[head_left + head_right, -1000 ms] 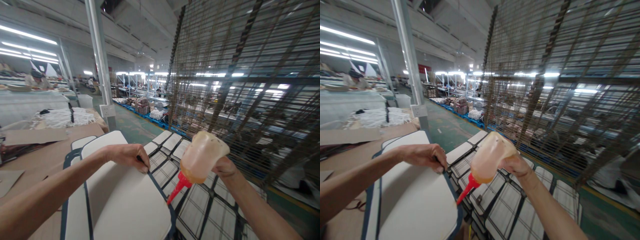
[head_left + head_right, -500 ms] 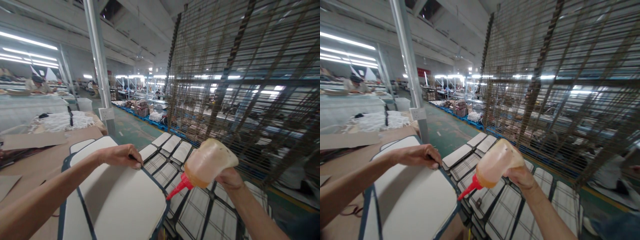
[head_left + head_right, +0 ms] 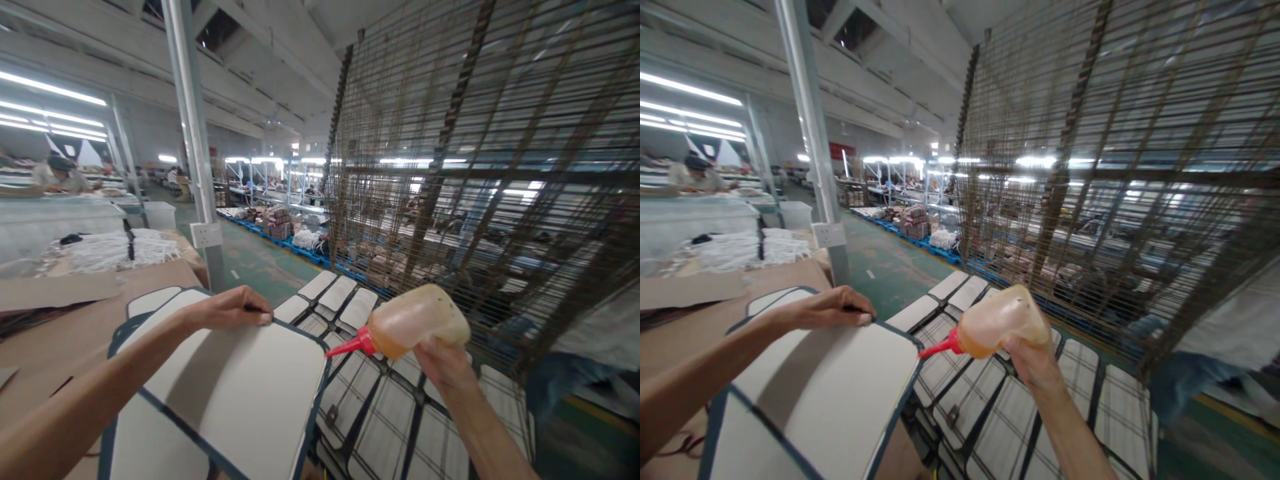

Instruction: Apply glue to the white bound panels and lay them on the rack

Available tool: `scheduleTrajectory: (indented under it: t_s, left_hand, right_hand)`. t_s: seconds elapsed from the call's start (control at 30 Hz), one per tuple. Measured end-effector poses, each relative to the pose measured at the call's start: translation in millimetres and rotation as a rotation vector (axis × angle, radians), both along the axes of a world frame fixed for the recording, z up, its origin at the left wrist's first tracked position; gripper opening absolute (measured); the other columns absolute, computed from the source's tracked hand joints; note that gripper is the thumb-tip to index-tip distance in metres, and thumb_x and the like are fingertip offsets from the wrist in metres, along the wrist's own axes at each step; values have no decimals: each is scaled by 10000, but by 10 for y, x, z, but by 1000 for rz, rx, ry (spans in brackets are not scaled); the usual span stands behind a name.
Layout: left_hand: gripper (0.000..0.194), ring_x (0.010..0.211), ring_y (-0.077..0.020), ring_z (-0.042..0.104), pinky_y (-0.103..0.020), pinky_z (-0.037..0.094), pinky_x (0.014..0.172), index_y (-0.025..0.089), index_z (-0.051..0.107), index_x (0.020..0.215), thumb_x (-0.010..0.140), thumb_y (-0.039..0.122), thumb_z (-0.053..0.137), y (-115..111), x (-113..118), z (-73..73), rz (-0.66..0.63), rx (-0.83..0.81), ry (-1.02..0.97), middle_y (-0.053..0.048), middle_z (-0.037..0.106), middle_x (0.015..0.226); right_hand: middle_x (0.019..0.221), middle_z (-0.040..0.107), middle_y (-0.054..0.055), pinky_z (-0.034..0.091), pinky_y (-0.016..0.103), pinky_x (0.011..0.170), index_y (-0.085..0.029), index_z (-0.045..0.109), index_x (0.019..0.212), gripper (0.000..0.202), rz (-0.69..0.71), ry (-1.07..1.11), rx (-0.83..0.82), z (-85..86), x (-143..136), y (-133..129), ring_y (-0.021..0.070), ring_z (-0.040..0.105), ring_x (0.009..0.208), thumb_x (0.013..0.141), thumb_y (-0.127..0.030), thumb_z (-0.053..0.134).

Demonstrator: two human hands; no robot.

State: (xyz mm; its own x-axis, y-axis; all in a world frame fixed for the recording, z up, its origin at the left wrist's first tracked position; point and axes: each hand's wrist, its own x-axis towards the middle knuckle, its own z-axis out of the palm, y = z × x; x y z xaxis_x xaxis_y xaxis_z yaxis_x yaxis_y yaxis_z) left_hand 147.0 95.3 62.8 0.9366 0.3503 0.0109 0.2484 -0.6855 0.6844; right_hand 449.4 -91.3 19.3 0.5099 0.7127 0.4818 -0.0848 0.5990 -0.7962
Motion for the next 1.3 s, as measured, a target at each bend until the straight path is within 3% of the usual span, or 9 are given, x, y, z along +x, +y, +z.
scheduleTrajectory:
  t_s: [0.27,0.53,1.0,1.3]
  left_hand:
    - [475,500,-79,349,-190,273,455,154,483,592,743,597,566,36,8,-81,161,-148,-78,39,400,534]
    - [463,452,-76,382,-189,266,425,160,495,644,684,600,631,66,-40,-181,335,-299,-122,47,447,534]
    - [426,397,-76,424,-189,293,392,157,514,643,639,534,713,105,-164,-307,386,-542,-174,38,545,506]
    - [349,436,-69,455,-182,302,428,152,514,685,782,473,611,125,-262,-382,385,-648,-241,59,581,525]
  right_hand:
    - [849,717,32,553,400,730,-293,616,1101,632,14,10,6,-137,-21,9,229,650,694,513,-369,837]
    - [818,716,22,551,397,774,-292,642,1057,545,42,-3,13,-242,3,-6,241,666,766,545,-325,827]
    - [848,732,38,576,400,728,-294,638,1080,650,23,29,1,-262,-96,-42,253,679,747,474,-358,865]
    - [874,722,62,577,404,707,-267,633,1094,662,24,60,18,-274,-132,-80,261,669,756,476,-323,863]
